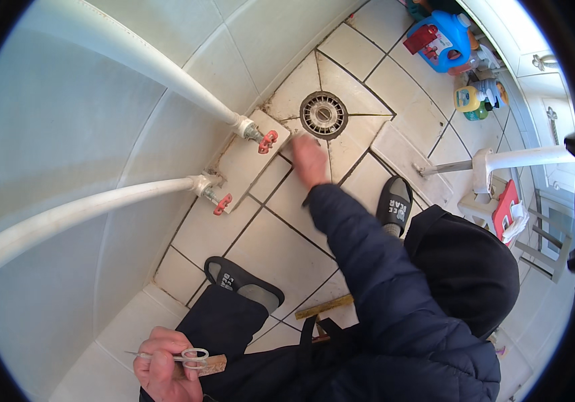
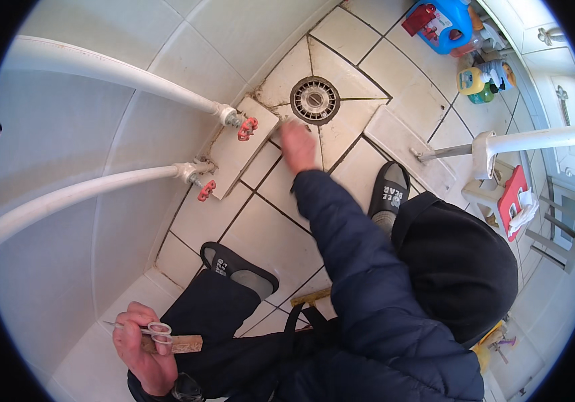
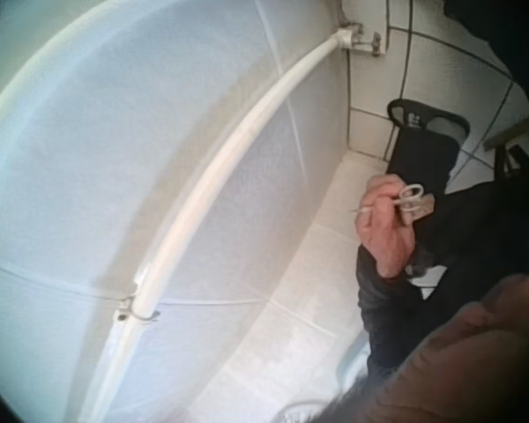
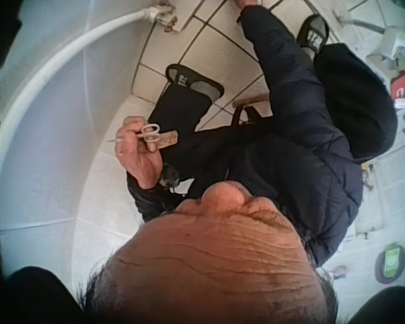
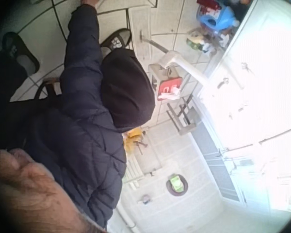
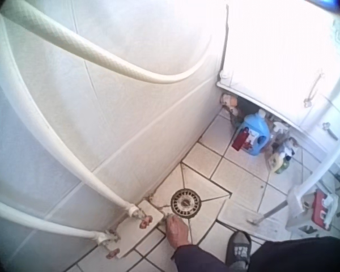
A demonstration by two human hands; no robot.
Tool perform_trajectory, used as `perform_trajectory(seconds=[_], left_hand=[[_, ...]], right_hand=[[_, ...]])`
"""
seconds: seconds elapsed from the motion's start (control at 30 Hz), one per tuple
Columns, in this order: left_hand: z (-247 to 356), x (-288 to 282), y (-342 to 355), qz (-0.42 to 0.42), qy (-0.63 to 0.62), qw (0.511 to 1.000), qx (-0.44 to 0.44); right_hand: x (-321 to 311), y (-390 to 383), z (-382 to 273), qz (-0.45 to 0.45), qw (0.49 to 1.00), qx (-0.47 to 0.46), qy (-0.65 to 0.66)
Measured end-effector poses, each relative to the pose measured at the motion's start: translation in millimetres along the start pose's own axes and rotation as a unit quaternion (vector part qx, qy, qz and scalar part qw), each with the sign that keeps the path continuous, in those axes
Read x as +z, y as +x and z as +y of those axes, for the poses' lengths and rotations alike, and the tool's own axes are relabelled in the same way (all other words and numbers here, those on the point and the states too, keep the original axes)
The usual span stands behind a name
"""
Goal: The person sits on the floor and uses a small tool to scrape or clean the area around two white pipes and their red valves. They repeatedly scrape the pipe joints and surrounding tiles, then wipe the area with a cloth.
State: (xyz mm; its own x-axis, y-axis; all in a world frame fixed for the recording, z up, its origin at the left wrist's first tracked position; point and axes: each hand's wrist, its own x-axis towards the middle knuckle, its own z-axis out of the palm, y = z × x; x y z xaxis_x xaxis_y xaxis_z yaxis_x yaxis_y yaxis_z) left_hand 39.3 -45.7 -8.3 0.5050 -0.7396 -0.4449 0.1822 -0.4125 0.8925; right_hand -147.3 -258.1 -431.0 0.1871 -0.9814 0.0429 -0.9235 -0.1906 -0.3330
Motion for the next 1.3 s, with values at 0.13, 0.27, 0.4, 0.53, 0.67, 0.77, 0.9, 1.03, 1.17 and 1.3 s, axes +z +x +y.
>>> perform_trajectory(seconds=[0.13,0.27,0.4,0.53,0.67,0.77,0.9,1.03,1.17,1.3], left_hand=[[1.1,-1.0,-0.1,-0.013,0.006,1.0,0.016],[0.4,-3.5,1.6,-0.035,-0.002,0.999,0.015],[0.0,-3.9,3.4,-0.044,-0.002,0.999,0.012],[0.1,-4.2,4.0,-0.027,-0.012,0.999,0.015],[-0.2,-9.2,1.5,-0.014,-0.018,1.0,0.01],[0.4,-9.3,-0.8,-0.02,-0.021,0.999,0.015],[2.9,-2.1,0.0,-0.032,-0.025,0.999,0.02],[4.5,3.6,3.2,-0.034,-0.019,0.999,0.013],[-0.5,6.6,3.8,-0.018,-0.001,1.0,-0.003],[-2.5,13.9,8.6,-0.008,0.004,1.0,-0.011]], right_hand=[[-19.7,25.2,25.7,0.102,0.982,0.092,0.13],[-7.6,-61.9,-48.7,0.076,0.959,-0.008,0.272],[23.7,-148.0,-136.2,-0.169,0.916,-0.276,0.238],[40.9,-167.3,-145.0,-0.195,0.911,-0.332,0.149],[22.1,-95.1,-40.2,-0.084,0.965,-0.192,0.157],[-4.3,-17.9,20.8,-0.038,0.998,-0.013,0.052],[-26.1,-7.9,27.8,0.011,0.993,-0.075,0.089],[-25.6,-58.9,11.6,-0.11,0.979,-0.145,0.089],[-28.9,-14.4,57.8,-0.153,0.987,0.033,-0.026],[-36.4,19.4,71.0,0.061,0.992,-0.009,0.111]])
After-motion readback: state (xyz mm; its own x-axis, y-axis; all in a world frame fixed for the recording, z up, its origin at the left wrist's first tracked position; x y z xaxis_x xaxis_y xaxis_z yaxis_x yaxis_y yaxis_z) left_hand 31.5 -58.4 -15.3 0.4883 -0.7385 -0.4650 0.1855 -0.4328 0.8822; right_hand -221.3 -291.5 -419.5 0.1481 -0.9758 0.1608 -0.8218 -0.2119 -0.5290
